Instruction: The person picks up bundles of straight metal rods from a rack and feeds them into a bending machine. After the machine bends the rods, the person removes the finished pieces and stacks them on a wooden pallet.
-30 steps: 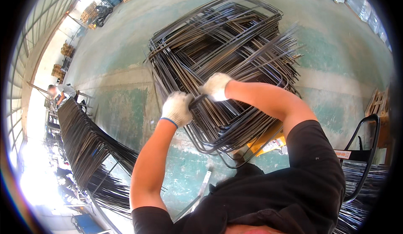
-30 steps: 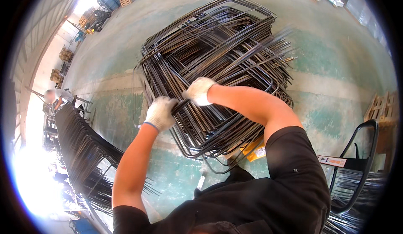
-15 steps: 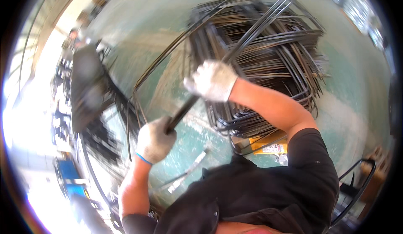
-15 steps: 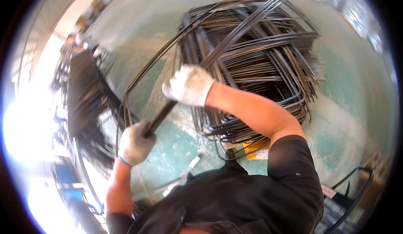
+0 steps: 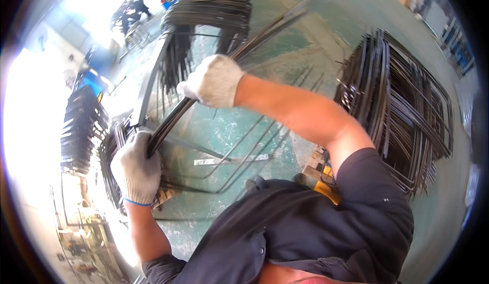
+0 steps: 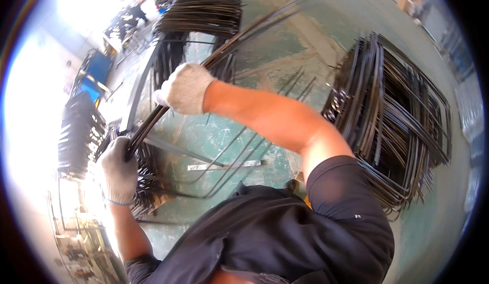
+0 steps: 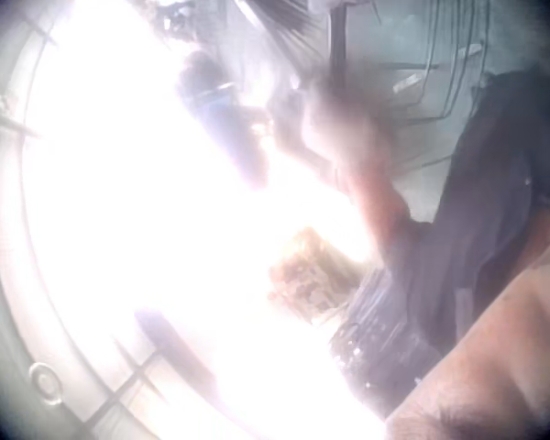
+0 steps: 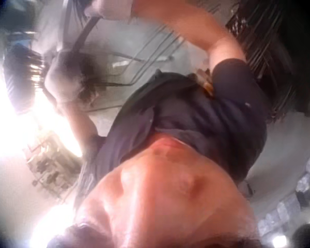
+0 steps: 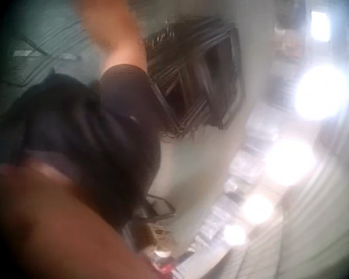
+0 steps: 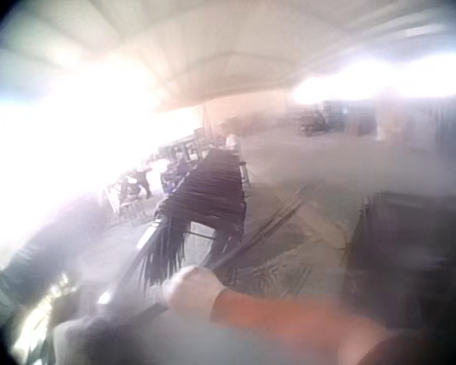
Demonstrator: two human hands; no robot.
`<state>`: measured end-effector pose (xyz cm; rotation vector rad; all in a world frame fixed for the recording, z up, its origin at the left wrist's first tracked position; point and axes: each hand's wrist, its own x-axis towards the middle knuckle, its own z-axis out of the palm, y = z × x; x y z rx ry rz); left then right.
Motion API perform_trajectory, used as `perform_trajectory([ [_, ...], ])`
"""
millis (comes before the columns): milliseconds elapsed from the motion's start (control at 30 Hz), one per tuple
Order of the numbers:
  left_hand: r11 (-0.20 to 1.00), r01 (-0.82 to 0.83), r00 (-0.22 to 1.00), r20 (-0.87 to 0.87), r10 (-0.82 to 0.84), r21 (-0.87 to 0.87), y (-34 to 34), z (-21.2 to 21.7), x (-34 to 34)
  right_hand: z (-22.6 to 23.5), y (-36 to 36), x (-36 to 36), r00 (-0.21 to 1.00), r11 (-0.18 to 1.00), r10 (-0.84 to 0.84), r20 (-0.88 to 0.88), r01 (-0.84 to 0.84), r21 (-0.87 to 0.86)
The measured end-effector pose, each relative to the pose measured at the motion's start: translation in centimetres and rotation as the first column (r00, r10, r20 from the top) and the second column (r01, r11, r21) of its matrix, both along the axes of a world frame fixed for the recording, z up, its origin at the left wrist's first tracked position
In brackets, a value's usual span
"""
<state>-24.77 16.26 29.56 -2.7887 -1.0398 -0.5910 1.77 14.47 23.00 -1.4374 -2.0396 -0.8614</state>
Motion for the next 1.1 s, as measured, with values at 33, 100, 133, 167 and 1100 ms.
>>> perform_trajectory([
  [33,0.994,-0.05,0.999,0.019,0.048,0.101,0.8,-0.2,-2.4,-0.4,1.8,-2.6,0.987,0.997,0.05,-0.154,-0.059,-0.049],
  [100,0.946,-0.176,0.984,0.022,0.176,0.272,2.3,-0.4,-6.6,-1.3,4.4,-7.1,0.967,0.986,0.058,-0.25,-0.094,-0.135],
  [133,0.885,-0.233,0.97,0.026,0.244,0.402,2.9,-0.2,-8.0,-1.8,5.8,-9.0,0.957,0.985,0.074,-0.279,-0.115,-0.131],
  [167,0.826,-0.255,0.963,0.051,0.266,0.503,4.1,-0.1,-9.2,-2.1,6.9,-10.4,0.939,0.979,0.08,-0.333,-0.137,-0.151],
  [1100,0.961,-0.042,0.968,0.248,-0.029,0.273,20.1,-15.2,0.4,-24.3,16.8,-7.9,-0.001,0.905,-0.406,-0.914,0.136,-0.402],
])
